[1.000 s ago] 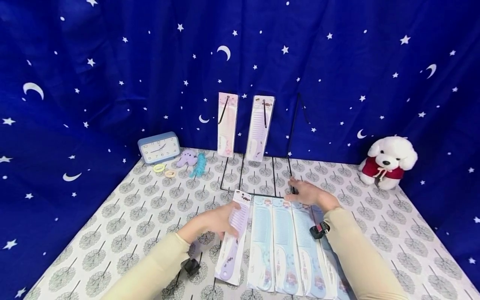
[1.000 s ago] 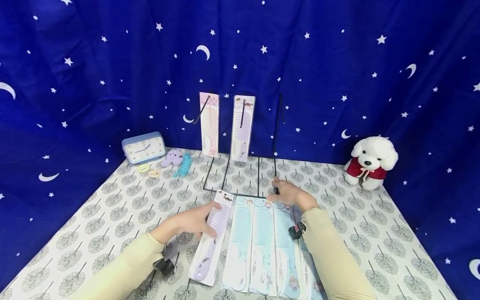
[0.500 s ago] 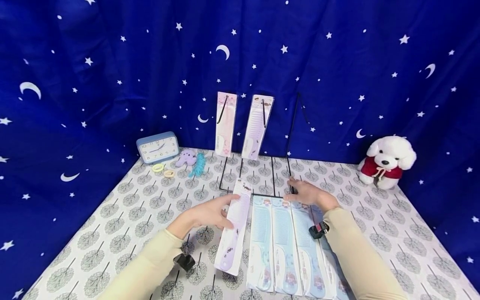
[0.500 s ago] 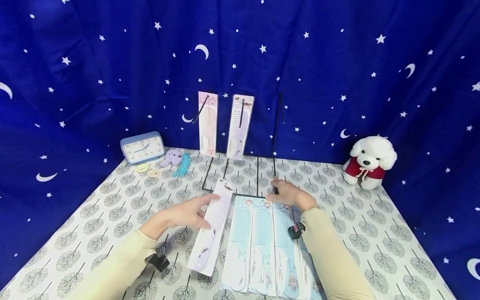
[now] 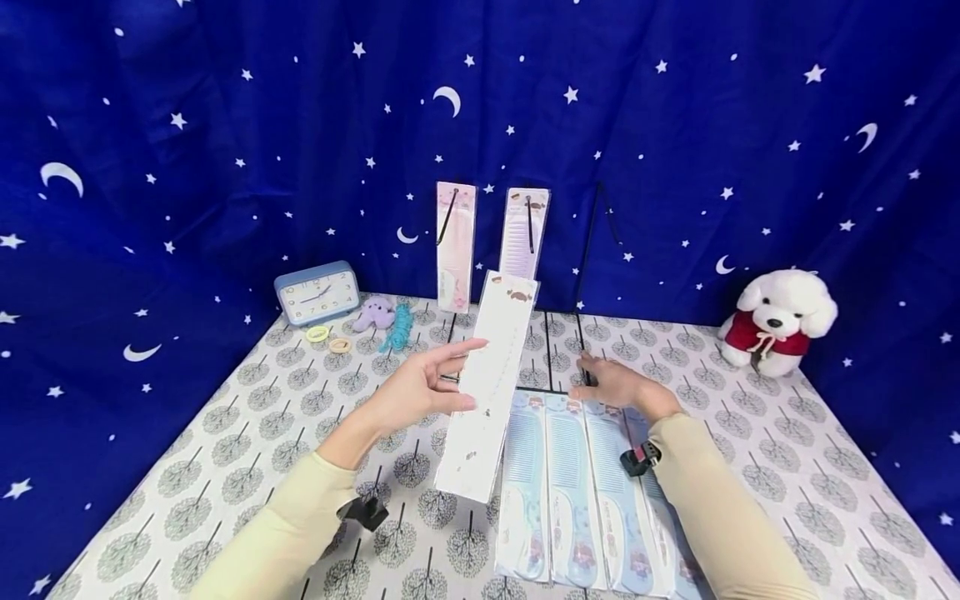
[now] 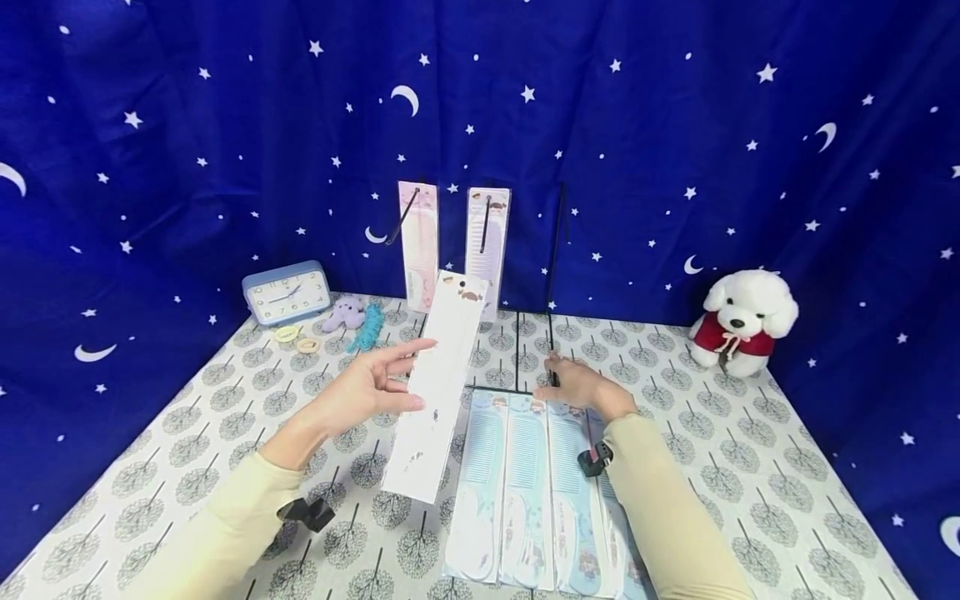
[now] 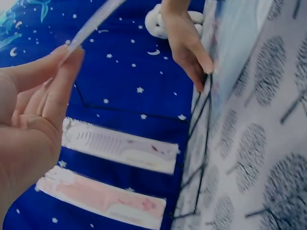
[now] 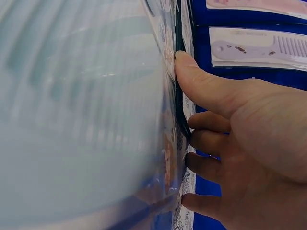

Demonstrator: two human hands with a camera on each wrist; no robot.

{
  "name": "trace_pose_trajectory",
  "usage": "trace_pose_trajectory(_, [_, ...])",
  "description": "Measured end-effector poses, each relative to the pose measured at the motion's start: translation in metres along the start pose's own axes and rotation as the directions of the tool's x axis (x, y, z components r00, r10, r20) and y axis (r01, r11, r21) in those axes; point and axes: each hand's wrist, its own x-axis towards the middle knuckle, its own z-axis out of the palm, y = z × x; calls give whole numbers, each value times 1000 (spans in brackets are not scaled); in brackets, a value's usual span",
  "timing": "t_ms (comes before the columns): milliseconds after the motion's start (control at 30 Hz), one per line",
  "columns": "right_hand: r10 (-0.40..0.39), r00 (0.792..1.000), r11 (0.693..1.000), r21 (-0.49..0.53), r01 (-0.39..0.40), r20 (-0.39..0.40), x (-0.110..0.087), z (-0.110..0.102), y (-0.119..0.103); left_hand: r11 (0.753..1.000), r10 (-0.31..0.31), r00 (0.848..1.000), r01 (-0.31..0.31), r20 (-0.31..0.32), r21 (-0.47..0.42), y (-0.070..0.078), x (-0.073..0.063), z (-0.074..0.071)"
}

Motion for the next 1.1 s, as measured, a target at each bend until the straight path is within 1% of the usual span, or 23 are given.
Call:
trace_pose_trajectory(33, [1, 1000, 1000, 1, -1, 0, 0, 0, 0, 1000, 9, 1000, -9, -3, -11, 3, 1, 2])
trace_pose_trajectory(200, [19, 1000, 1000, 25, -19, 12, 0, 0, 0, 998, 54, 998, -54, -30, -10, 17, 9, 9])
trace_pose_trajectory(300, [17, 1000, 1000, 6, -17, -3, 0, 0, 0, 996, 83, 996, -84, -37, -7, 22, 16, 10])
trace_pose_trajectory(367, [20, 1000, 1000, 5, -20, -5, -1, 0, 0, 996, 87, 995, -88, -39, -18, 24, 20, 11])
trace_pose_trajectory(600, [27, 1000, 1000, 7, -27, 0, 0, 0, 0, 997, 64, 997, -66, -38, -45, 23, 27, 11])
trace_pose_trajectory(833, [28, 1000, 1000, 4, -28, 3, 0, 0, 0, 994, 73, 997, -75, -30, -76, 20, 29, 11])
trace_pose_trajectory(1100, [3, 1000, 1000, -10, -3, -2, 0, 1, 0, 996, 57, 997, -60, -48, -61, 17, 36, 12])
